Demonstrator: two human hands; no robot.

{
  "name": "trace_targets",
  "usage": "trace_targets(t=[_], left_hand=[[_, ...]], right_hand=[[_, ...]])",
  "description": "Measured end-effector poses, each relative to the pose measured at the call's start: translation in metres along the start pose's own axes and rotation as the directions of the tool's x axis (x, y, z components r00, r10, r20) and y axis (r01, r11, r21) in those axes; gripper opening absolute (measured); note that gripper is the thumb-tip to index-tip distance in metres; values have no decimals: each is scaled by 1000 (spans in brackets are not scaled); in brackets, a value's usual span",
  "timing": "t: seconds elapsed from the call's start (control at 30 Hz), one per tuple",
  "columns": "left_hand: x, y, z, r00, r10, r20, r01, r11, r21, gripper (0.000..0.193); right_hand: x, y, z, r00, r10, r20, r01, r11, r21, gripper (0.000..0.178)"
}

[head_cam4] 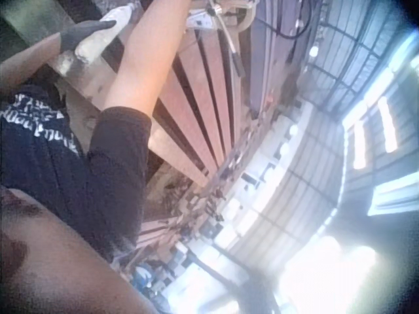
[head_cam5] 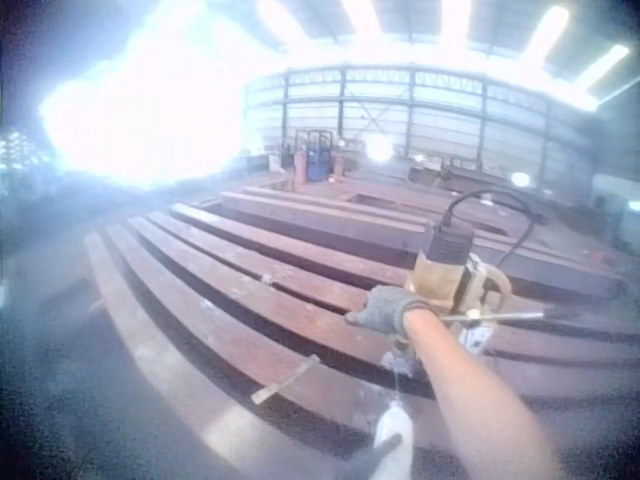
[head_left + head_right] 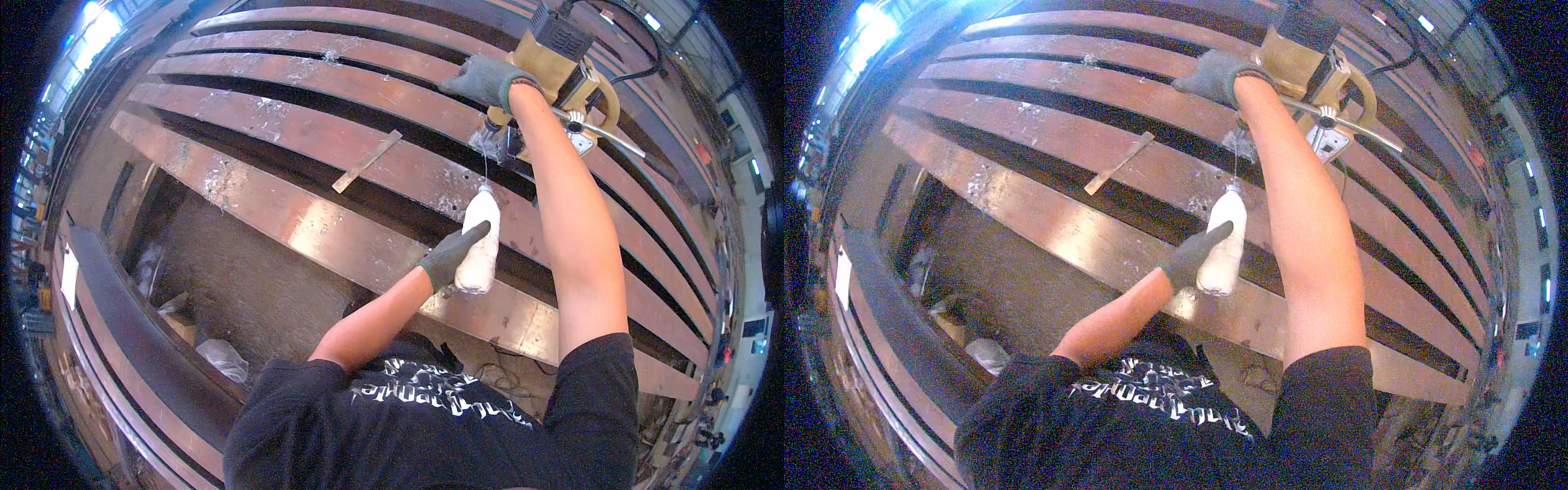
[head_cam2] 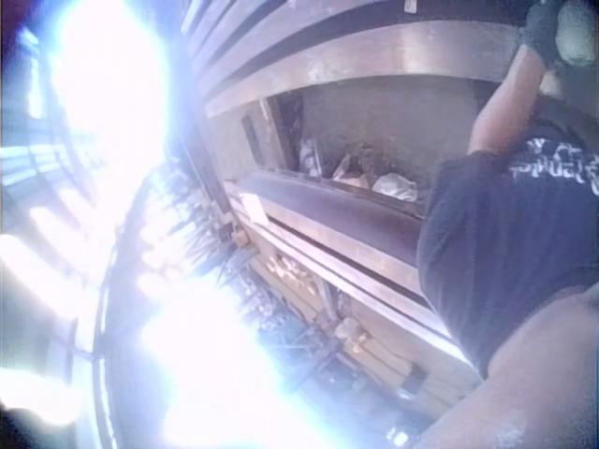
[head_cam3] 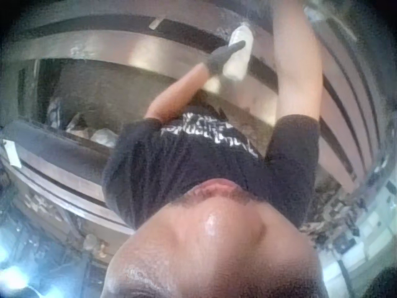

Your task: The person uses a handheld drill to create holes in a large metal sheet. They repeatedly apply a liquid from a white bottle to the drilling area, likely as a coolant or lubricant, while operating the drill with both hands.

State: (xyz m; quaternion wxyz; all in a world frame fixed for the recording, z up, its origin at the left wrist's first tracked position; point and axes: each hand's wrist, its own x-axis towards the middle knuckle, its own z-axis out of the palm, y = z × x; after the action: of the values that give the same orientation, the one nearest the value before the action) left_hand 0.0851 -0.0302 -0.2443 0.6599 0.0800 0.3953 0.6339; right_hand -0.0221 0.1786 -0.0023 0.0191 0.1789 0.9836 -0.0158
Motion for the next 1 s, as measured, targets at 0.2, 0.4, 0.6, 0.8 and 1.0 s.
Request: trace_targets(t=[0.2,0.4,0.6,0.8,1.0], left_hand=[[14,-11,-11,1000,4,23,-3,1000,-23,65],[8,-7,-3,999,-52,10,52,999,-1,67],[13,-12,-10,999,-20,34,21,999,-34,66],[13,-11,-8,999,-24,31,24,1000,-11,64],[9,-7,-7,998,-46,37,46,999,5,62]], right_hand=[[-3,-8,-1,998,-58,12,59,995,-85,63],[28,33,31,996,-73,-42,72,997,-30,78],[1,-4,6,999,36,-32,-37,998,-47,75],[1,-5,5,997,83,9,-82,996,-26,73],[-4,-9,2,998,51,-24,-52,998,-27,75]])
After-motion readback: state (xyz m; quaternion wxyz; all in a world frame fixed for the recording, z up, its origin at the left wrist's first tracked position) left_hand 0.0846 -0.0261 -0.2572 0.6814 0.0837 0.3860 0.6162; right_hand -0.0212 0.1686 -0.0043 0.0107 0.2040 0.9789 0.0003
